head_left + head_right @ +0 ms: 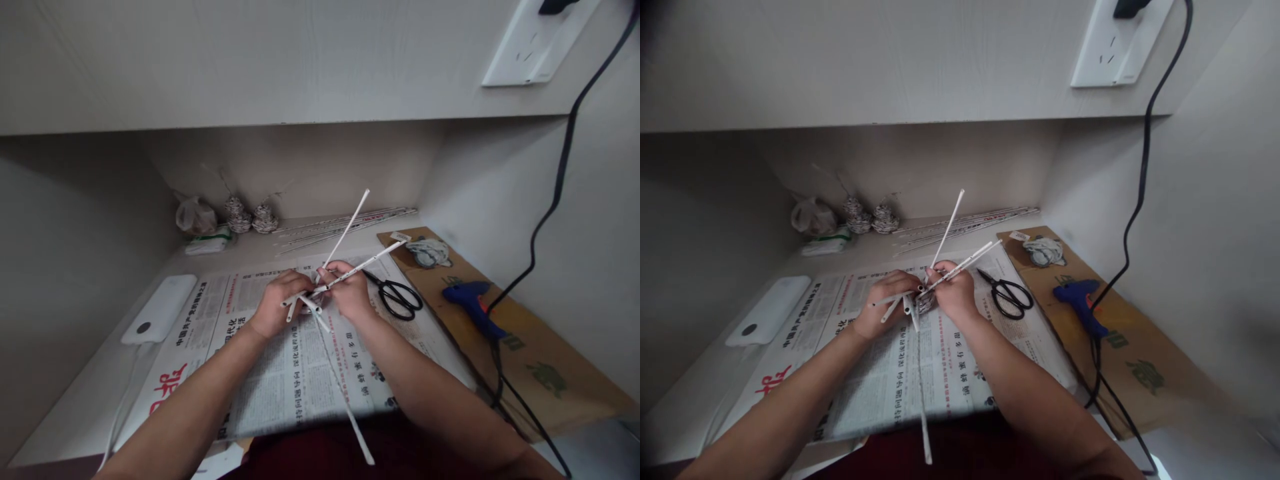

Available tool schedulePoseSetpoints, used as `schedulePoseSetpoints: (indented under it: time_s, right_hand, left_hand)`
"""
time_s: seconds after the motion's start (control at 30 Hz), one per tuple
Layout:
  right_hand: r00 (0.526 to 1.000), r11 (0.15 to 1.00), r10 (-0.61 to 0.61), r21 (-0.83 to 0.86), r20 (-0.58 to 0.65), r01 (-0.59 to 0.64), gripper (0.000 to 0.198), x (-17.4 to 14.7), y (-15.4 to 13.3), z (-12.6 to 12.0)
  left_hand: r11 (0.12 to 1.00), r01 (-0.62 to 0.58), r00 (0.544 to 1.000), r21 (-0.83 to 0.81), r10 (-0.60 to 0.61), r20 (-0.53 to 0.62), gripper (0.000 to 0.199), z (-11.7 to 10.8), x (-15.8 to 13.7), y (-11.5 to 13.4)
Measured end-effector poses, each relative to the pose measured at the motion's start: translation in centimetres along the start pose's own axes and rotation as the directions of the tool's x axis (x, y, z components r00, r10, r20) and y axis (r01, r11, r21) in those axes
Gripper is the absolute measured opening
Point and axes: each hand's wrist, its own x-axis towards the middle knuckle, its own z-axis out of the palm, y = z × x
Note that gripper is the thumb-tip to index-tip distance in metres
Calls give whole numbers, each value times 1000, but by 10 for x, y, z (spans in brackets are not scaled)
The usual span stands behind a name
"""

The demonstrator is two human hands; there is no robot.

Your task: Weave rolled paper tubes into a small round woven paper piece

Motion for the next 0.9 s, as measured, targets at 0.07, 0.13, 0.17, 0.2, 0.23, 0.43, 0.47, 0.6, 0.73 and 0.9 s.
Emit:
schedulePoseSetpoints:
  time_s: [0.07, 0.13, 0.17, 0.2, 0.23, 0.43, 0.47, 0.6, 0.73, 0.9]
  right_hand:
    - [1000, 1000, -10, 14, -4, 10, 21, 0, -1, 0]
    - [1000, 1000, -4, 17, -11, 4, 20, 0, -2, 1]
    - [1000, 1000, 11, 23, -12, -11, 21, 0, -3, 0]
    - [999, 999, 32, 35, -10, -31, 21, 0, -4, 0]
    - [998, 997, 55, 53, -7, -55, 22, 0, -5, 0]
    - [997, 996, 65, 57, 53, -68, 24, -1, -7, 1]
    - [996, 998, 50, 38, 67, -53, 24, -1, -8, 1]
    - [994, 1000, 7, -31, 110, -3, 23, -3, -8, 0]
    - [990, 993, -59, -94, 128, 72, 21, -4, -4, -1]
    - [982, 983, -91, -143, 163, 115, 20, -7, -3, 1]
  left_hand:
    - [1000, 11, 999, 11, -11, 40, 15, -2, 2, 1]
    - [1000, 22, 995, 6, -23, 96, 15, -5, 3, 2]
    - [1000, 21, 992, -2, -20, 126, 15, -7, 4, 2]
    - [1000, 15, 988, -14, -13, 155, 14, -9, 5, 3]
    - [1000, 8, 984, -27, -3, 177, 14, -10, 5, 2]
    - [998, 56, 981, -3, -54, 188, 16, -10, 3, -1]
    - [998, 60, 981, 11, -61, 185, 16, -9, 3, -1]
    - [998, 65, 988, 10, -66, 138, 17, -5, -2, -6]
    - [969, 246, 969, -4, -246, -1, 14, 4, -7, -11]
    - [933, 355, 931, -54, -358, -77, 22, 9, -7, -14]
